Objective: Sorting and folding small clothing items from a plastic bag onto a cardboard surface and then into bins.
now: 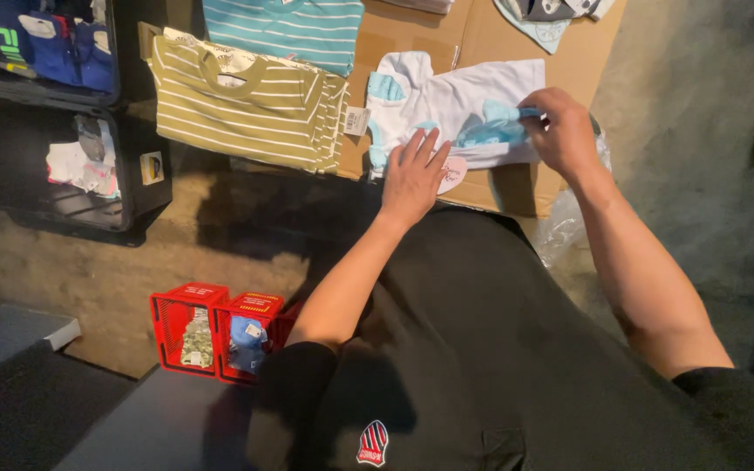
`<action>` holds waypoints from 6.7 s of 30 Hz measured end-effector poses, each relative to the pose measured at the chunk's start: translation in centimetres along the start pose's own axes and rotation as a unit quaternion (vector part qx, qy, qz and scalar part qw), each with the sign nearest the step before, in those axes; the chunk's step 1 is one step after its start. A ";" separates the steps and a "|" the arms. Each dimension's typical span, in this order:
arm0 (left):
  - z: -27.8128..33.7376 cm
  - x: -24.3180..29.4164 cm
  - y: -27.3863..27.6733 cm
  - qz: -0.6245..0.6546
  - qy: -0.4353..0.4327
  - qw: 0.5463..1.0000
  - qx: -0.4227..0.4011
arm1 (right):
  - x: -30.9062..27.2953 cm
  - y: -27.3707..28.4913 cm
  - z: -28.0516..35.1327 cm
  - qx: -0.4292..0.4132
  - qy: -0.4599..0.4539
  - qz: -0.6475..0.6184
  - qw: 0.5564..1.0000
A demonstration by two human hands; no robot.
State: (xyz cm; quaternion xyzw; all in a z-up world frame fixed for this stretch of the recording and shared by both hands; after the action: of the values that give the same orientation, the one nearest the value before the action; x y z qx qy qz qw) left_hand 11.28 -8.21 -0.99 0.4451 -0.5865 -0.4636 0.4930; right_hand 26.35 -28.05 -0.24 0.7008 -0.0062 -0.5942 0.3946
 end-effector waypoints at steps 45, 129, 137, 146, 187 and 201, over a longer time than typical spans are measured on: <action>-6.0 2.8 -1.3 0.045 -0.010 0.998 0.030 | 1.9 -0.3 4.1 0.007 0.033 0.029 0.999; -1.9 -6.5 3.1 0.081 -0.010 0.994 0.078 | 7.2 -0.9 -1.4 -0.026 -0.069 -0.109 0.991; -1.1 -7.0 1.8 0.063 0.027 0.997 0.043 | 5.5 0.2 -1.1 0.035 0.009 0.051 0.998; -1.3 -0.4 2.7 0.011 0.045 0.996 0.070 | 0.0 0.1 -0.4 0.012 0.080 0.156 0.985; -1.0 9.8 -0.6 0.110 0.088 0.976 0.166 | 6.7 -1.1 1.1 -0.068 -0.195 -0.267 0.941; 3.1 2.2 -2.3 0.567 0.384 0.729 0.029 | -1.2 -8.1 -2.9 -0.066 -0.230 -0.256 0.936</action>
State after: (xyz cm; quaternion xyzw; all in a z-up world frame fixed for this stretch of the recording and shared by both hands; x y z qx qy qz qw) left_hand 8.11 -10.46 -3.18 0.1840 -0.5036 0.1291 0.8342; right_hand 24.72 -20.31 -3.80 0.4950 0.1221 -0.8195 0.2618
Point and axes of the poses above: each hand's wrist, its own z-axis away from the middle knuckle, its own y-axis out of the back of the hand, x = y × z, the point moved 8 cm from there along -z, towards the middle knuckle, and after that the axes turned 10 degrees about -z, right-handed, at the moved point
